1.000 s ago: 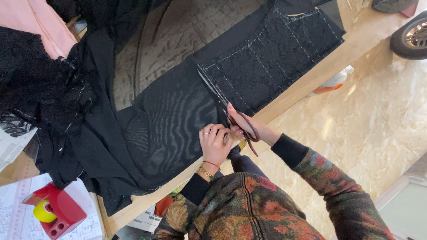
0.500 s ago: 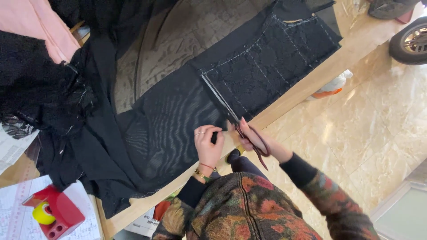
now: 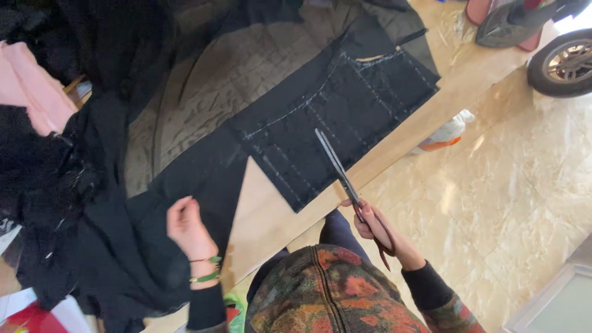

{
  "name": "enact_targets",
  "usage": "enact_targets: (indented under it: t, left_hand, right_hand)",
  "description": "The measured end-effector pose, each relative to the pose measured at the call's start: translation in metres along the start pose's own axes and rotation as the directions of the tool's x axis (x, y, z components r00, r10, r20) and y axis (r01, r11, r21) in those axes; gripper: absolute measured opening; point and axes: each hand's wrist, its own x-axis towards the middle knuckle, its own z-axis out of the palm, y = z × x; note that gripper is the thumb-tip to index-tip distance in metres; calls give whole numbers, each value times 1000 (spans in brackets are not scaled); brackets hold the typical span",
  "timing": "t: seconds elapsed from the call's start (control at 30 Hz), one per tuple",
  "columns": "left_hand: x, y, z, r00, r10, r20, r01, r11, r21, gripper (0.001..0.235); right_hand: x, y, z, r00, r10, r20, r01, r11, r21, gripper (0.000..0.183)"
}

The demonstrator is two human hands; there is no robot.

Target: Cutting out a garment pattern from black mesh fabric using tailor scissors along chalk-marked lines.

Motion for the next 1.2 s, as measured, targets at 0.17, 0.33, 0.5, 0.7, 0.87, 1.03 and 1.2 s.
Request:
enact_targets:
  t: [0.17, 0.33, 0.5, 0.7, 0.87, 1.03, 1.2]
  left_hand:
    - [28, -3, 3, 941, 339, -6, -314, 878, 361, 18]
    - [-8, 29, 85, 721, 679, 141, -529, 407, 745, 24]
    - [-35, 14, 212, 751, 632, 192, -556, 448, 700, 33]
    - [-16, 38, 318, 844, 468, 261, -474, 426, 770, 28]
    - [44, 25, 377, 868, 378, 322, -462, 378, 802, 37]
    - [84, 13, 415, 872, 333, 358, -455, 280, 845, 52]
    - [108, 7, 430, 864, 277, 421, -469, 139, 872, 19]
  right_hand:
    - [34, -82, -68, 995, -47, -85, 31, 982, -186, 62]
    - [86, -127, -187, 951, -151, -271, -50, 788, -614, 51]
    - [140, -169, -290, 841, -124, -527, -287, 723, -628, 56]
    - [213, -186, -377, 825, -202, -527, -378, 495, -782, 63]
    - [249, -194, -406, 864, -251, -437, -307, 424, -852, 63]
    - [258, -217, -397, 886, -256, -387, -279, 372, -885, 65]
    - [258, -243, -385, 945, -178, -273, -245, 166, -955, 67]
